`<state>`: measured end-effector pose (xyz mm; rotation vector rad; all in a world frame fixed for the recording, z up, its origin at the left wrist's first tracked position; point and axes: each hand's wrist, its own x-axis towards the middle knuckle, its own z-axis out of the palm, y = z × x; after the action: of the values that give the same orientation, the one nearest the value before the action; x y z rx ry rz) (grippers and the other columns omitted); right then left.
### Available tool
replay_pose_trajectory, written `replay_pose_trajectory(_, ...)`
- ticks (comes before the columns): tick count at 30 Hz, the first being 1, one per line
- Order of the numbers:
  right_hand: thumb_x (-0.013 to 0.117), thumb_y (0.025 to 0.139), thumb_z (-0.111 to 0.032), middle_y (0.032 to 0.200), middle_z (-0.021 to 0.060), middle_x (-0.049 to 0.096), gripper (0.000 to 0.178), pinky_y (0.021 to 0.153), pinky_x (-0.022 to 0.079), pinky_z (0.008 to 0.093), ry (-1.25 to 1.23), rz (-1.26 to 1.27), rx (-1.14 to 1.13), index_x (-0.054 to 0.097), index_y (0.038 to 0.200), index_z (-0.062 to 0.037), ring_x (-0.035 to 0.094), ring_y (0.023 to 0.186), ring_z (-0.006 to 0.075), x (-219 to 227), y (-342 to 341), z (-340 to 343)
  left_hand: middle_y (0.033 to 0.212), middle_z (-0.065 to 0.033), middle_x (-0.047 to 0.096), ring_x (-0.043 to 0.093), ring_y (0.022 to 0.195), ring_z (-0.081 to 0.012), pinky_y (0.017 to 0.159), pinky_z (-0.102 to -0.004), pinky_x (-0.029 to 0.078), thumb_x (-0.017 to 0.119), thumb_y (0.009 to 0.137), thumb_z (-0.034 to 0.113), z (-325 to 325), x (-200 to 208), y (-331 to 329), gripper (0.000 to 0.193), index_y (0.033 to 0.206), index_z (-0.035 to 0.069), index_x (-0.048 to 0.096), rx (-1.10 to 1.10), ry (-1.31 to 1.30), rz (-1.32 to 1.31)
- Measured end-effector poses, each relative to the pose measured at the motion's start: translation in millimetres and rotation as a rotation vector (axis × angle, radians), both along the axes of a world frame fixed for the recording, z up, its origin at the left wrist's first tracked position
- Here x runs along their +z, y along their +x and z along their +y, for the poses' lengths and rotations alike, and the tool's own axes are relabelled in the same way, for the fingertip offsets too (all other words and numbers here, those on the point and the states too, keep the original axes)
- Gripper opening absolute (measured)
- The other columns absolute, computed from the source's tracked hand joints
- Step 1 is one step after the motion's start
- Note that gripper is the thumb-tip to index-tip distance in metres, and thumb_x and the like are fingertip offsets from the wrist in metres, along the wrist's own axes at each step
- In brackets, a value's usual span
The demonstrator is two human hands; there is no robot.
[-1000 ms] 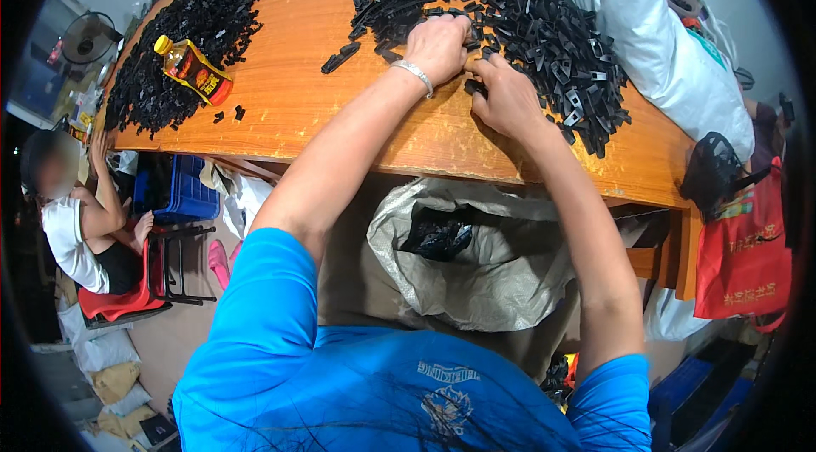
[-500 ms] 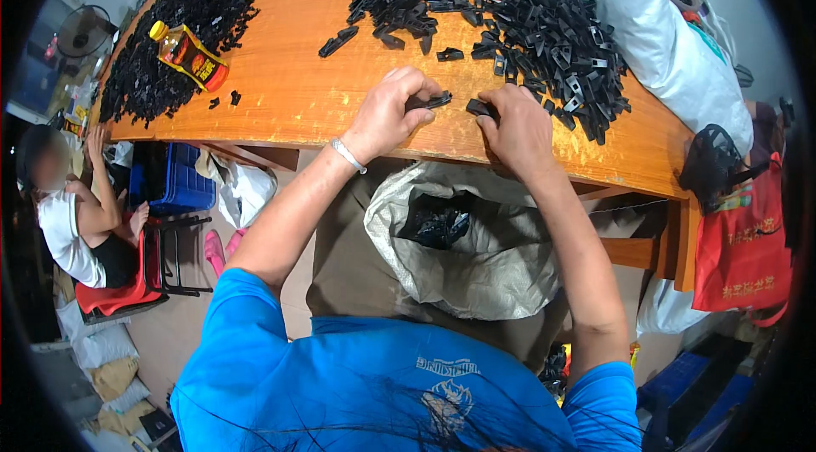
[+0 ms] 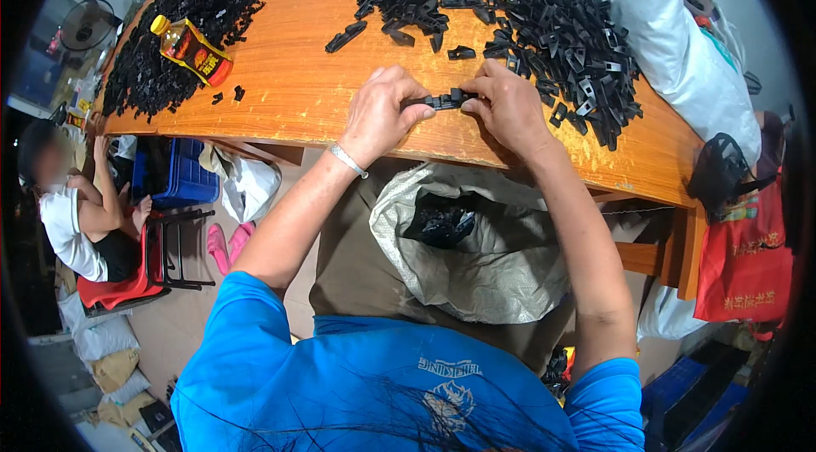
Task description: The person repeatedly assembles black plastic buckle components by hand at a table.
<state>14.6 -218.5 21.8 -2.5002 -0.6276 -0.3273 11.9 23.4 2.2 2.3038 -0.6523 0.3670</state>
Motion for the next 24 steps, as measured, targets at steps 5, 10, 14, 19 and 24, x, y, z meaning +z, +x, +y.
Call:
replay_pose_trajectory(5, 0.083, 0.08, -0.014, 0.094, 0.0106, 0.066, 0.02, 0.073, 0.054, 0.0451, -0.125, -0.112, 0.155, 0.078, 0.097, -0.0053, 0.069, 0.087, 0.0346, -2, 16, 12, 0.089, -0.0104, 0.066, 0.065, 0.09, -0.0318, 0.08, -0.0433, 0.052, 0.088, 0.078, 0.011, -17, -2, 4, 0.019, 0.092, 0.004, 0.077, 0.013, -0.05, -0.011)
replay_pose_trajectory(10, 0.083, 0.081, -0.022, 0.092, 0.0132, 0.065, 0.018, 0.075, 0.054, 0.0507, -0.121, 0.036, 0.161, 0.076, 0.087, -0.0065, 0.069, 0.085, 0.038, 11, -20, 3, 0.094, -0.0093, 0.072, 0.068, 0.099, -0.0308, 0.084, -0.0425, 0.054, 0.089, 0.08, 0.019, -2, 2, -7, 0.018, 0.09, 0.007, 0.078, -0.205, -0.02, 0.14)
replay_pose_trajectory(14, 0.085, 0.08, -0.027, 0.093, 0.0133, 0.067, 0.024, 0.077, 0.056, 0.0494, -0.148, 0.17, 0.228, 0.078, 0.093, -0.0079, 0.07, 0.087, 0.0391, 24, -84, -8, 0.095, -0.013, 0.072, 0.068, 0.098, -0.0334, 0.089, -0.0448, 0.054, 0.083, 0.085, 0.017, 46, 7, 6, 0.017, 0.096, 0.006, 0.078, -0.247, -0.16, 0.118)
replay_pose_trajectory(19, 0.083, 0.083, -0.024, 0.096, 0.0146, 0.068, 0.026, 0.079, 0.057, 0.0488, -0.171, 0.214, 0.216, 0.08, 0.102, -0.0076, 0.071, 0.09, 0.0401, 41, -68, 6, 0.113, -0.0184, 0.069, 0.062, 0.113, -0.0374, 0.098, -0.0464, 0.051, 0.08, 0.087, 0.016, 81, 6, 56, 0.033, 0.118, 0.005, 0.074, 0.45, 0.067, -0.183)
replay_pose_trajectory(24, 0.075, 0.089, -0.016, 0.103, 0.0151, 0.068, 0.025, 0.083, 0.056, 0.0493, -0.03, -0.042, 0.036, 0.078, 0.112, -0.0071, 0.07, 0.094, 0.0401, 13, 36, 64, 0.109, -0.0194, 0.072, 0.065, 0.11, -0.0385, 0.096, -0.0464, 0.053, 0.08, 0.089, 0.017, 89, -5, 81, 0.026, 0.111, 0.004, 0.075, 0.522, 0.081, -0.025)
